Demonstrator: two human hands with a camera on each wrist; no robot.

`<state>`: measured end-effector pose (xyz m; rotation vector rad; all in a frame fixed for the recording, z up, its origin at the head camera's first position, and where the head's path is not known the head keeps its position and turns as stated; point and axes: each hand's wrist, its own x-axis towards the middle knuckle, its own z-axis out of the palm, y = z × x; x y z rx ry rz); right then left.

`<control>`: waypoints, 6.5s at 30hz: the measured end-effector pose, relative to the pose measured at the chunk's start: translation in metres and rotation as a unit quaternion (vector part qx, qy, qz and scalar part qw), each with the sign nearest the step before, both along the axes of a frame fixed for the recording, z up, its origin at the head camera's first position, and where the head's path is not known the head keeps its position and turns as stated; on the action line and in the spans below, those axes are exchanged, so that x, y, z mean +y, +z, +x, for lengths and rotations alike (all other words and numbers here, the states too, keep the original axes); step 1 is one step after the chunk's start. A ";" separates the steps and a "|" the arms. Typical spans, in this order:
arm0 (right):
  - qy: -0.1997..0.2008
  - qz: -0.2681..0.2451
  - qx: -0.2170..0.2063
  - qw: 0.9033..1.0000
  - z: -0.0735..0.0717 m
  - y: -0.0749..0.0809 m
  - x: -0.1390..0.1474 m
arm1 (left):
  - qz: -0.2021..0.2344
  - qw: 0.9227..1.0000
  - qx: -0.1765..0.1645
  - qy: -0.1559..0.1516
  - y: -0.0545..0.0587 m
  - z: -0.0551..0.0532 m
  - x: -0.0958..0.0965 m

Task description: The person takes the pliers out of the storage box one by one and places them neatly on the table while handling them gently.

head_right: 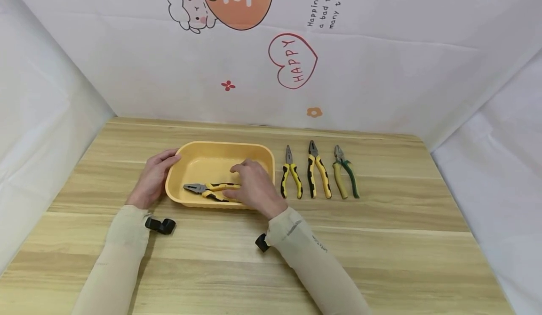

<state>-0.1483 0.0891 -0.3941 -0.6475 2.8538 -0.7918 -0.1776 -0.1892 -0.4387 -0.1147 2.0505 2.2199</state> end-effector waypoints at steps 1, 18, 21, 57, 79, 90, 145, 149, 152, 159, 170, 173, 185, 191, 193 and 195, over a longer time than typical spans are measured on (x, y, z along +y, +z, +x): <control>0.001 0.005 -0.002 1.000 0.000 0.000 0.000 | 0.002 1.000 -0.001 0.000 0.000 0.000 0.000; 0.046 0.088 0.002 0.995 -0.007 0.001 -0.002 | 0.009 1.000 -0.005 0.001 0.001 0.000 0.000; 0.046 0.096 0.000 0.994 -0.008 0.000 -0.003 | 0.013 1.000 -0.004 0.002 0.001 0.000 0.001; 0.041 0.091 -0.029 0.995 -0.009 -0.005 -0.003 | 0.013 1.000 -0.003 0.006 0.003 0.001 0.002; 0.073 0.130 -0.009 0.989 -0.013 -0.006 -0.010 | 0.012 1.000 0.001 0.000 0.002 0.001 0.001; 0.051 0.133 0.022 0.989 -0.009 -0.002 -0.008 | 0.006 1.000 0.005 -0.002 0.001 0.002 0.001; -0.119 -0.042 0.046 0.991 0.012 0.044 0.070 | 0.015 1.000 0.005 0.001 0.002 0.001 0.001; -0.139 -0.052 0.025 0.989 0.012 0.045 0.076 | 0.012 1.000 0.007 0.000 0.003 0.002 0.001; -0.154 -0.061 0.009 0.986 0.012 0.045 0.083 | 0.010 1.000 0.008 0.001 0.003 0.002 0.001; -0.167 -0.062 0.022 0.984 0.012 0.041 0.099 | 0.005 1.000 0.012 0.001 0.003 0.002 0.001; -0.200 -0.051 0.023 0.978 0.012 0.038 0.126 | 0.006 1.000 0.011 0.001 0.000 0.001 0.001; -0.207 -0.050 0.023 0.977 0.012 0.037 0.134 | 0.005 1.000 0.011 0.001 -0.001 0.001 0.001; -0.241 -0.049 0.012 0.969 0.011 0.031 0.168 | 0.017 1.000 0.009 -0.002 0.000 0.002 0.000; -0.268 -0.039 -0.002 0.962 0.010 0.029 0.184 | 0.023 1.000 0.010 -0.002 0.000 0.001 0.001; -0.276 -0.037 -0.004 0.960 0.009 0.028 0.190 | 0.025 1.000 0.011 -0.002 0.000 0.001 0.001; -0.283 -0.039 -0.012 0.958 0.008 0.027 0.196 | 0.024 1.000 0.011 -0.002 0.001 0.001 0.001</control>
